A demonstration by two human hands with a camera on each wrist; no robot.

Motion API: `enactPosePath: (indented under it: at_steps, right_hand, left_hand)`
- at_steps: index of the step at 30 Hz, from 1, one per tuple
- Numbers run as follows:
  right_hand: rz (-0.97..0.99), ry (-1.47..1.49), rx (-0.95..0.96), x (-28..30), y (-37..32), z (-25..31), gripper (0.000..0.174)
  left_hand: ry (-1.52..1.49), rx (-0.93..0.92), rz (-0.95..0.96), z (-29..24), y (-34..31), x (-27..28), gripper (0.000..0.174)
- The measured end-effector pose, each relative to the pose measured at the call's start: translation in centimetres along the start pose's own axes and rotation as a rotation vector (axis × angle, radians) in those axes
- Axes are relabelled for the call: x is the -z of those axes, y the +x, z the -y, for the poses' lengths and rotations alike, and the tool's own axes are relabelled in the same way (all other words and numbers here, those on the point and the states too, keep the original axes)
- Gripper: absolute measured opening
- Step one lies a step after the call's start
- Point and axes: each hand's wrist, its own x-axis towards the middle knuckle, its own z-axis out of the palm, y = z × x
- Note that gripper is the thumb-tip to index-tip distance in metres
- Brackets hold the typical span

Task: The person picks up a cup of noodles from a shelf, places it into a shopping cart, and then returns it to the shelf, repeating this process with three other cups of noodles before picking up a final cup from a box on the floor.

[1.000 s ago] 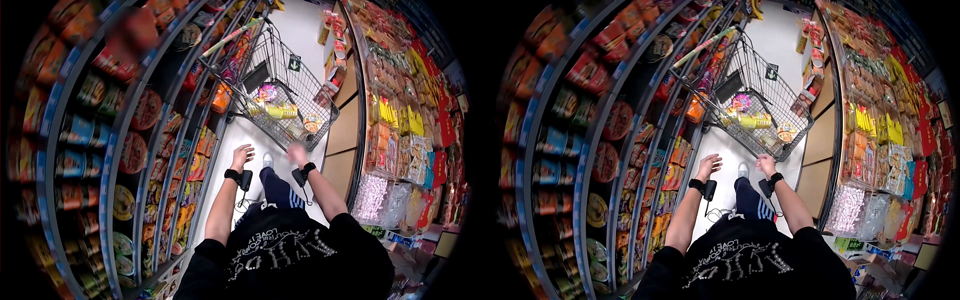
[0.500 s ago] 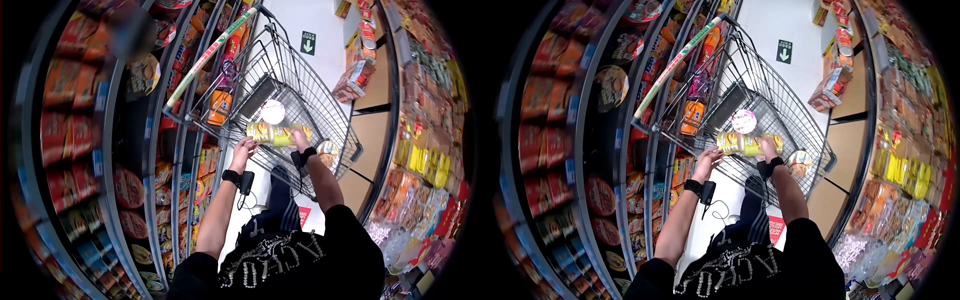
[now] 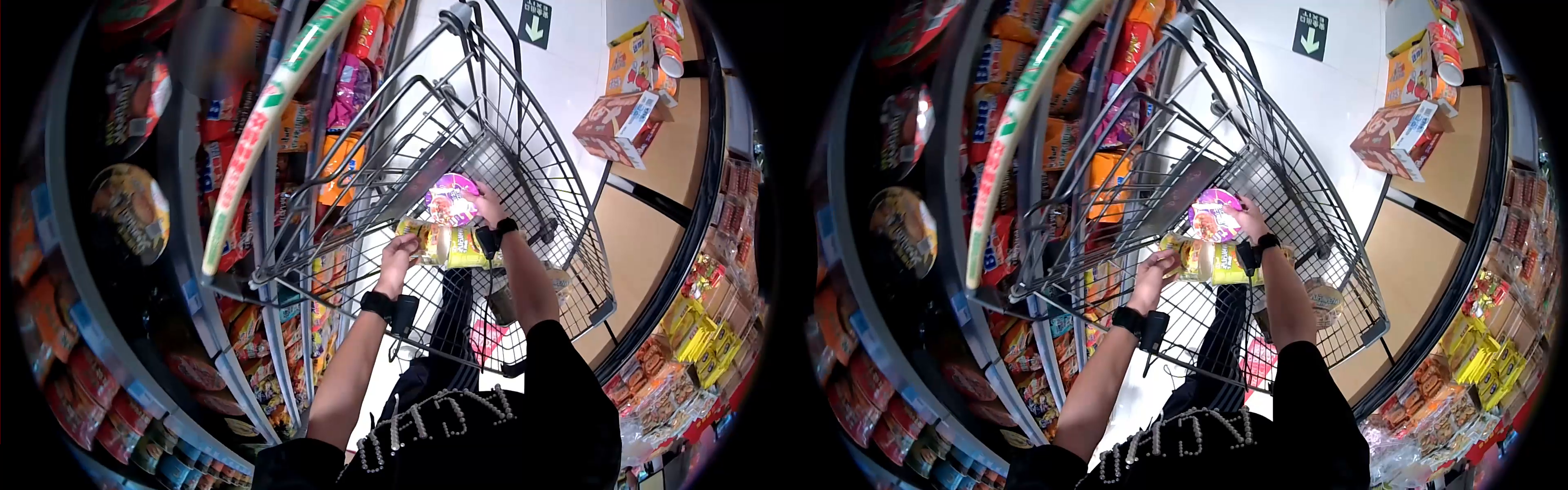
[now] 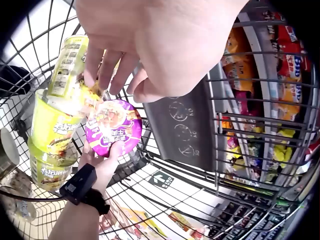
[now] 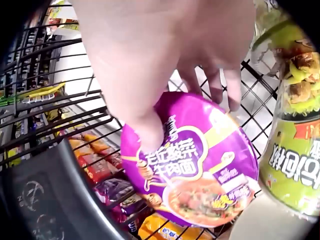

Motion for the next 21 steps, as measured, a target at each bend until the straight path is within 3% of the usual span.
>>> enactPosePath:
  at_steps: [2,3,8,10,12,14,21]
  right_hand:
    - [0.149,0.354,-0.129,0.4,-0.8,1.1,0.054]
    - [0.208,0.226,-0.194,0.9,-2.0,3.7,0.069]
    - [0.254,0.362,-0.239,0.8,-2.5,5.4,0.072]
    - [0.283,0.456,-0.190,0.7,-1.6,2.6,0.071]
    - [0.221,0.552,-0.097,0.2,-1.6,1.5,0.072]
    - [0.124,0.469,-0.042,-0.4,-2.1,1.8,0.073]
    - [-0.017,0.416,-0.075,-0.8,-5.4,3.7,0.067]
  left_hand:
    - [0.005,0.002,-0.008,1.1,1.7,0.1,0.023]
    - [0.013,0.012,-0.016,1.4,2.2,0.0,0.023]
    - [0.059,0.044,-0.051,1.1,3.4,-1.1,0.024]
    - [0.090,0.050,-0.044,1.2,3.4,-1.3,0.025]
    - [0.107,0.052,-0.040,1.1,3.1,-1.6,0.026]
    - [0.117,0.049,-0.042,1.2,2.5,-1.5,0.027]
    - [0.068,0.049,0.016,2.5,-0.3,-1.1,0.028]
